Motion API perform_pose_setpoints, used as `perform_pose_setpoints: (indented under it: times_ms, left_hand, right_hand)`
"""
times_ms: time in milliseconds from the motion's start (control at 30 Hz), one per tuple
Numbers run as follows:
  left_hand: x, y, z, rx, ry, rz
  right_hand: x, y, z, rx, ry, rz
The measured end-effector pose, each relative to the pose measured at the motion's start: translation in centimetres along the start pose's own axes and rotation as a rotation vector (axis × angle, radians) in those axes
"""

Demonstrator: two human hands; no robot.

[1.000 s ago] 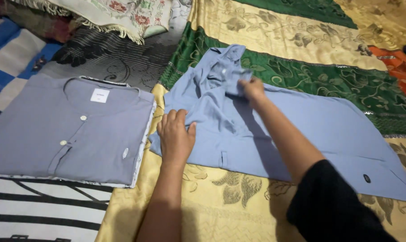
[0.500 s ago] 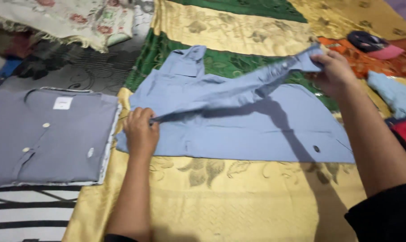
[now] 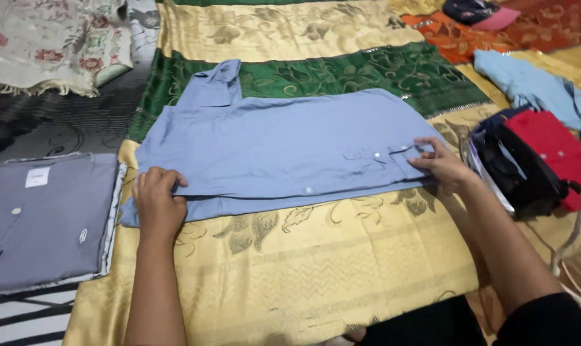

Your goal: Ironing and folding a blue long-sleeved shirt on a bed.

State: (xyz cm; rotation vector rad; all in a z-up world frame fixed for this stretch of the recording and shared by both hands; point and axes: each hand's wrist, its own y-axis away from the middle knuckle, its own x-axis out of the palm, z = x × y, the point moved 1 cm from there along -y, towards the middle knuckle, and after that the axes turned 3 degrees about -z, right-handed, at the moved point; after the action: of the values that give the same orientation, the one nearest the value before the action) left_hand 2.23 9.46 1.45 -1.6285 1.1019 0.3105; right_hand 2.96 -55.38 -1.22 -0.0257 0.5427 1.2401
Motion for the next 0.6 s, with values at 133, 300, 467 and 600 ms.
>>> perform_pose_setpoints:
  times_ms: [133,300,467,600]
  left_hand:
    - [0.4,0.2,1.1,-0.001,0.030,0.056]
    - [-0.1,0.3,1.1,-0.022,0.030,0.112]
    - [-1.1,0.2,0.0,-0.058,-0.002,0.166]
    - [-1.3,0.3,0.6,-0.125,-0.012,0.225]
  right_hand:
    - [1.8,3.8,2.3,-0.170,-0.140,0.013]
    - [2.9,4.3,2.6,-0.189,-0.183,-0.005]
    - [2.8,3.7,1.7,-0.265,-0.129,-0.054]
    - [3.3,4.4,1.6,-0.242,0.010,-0.123]
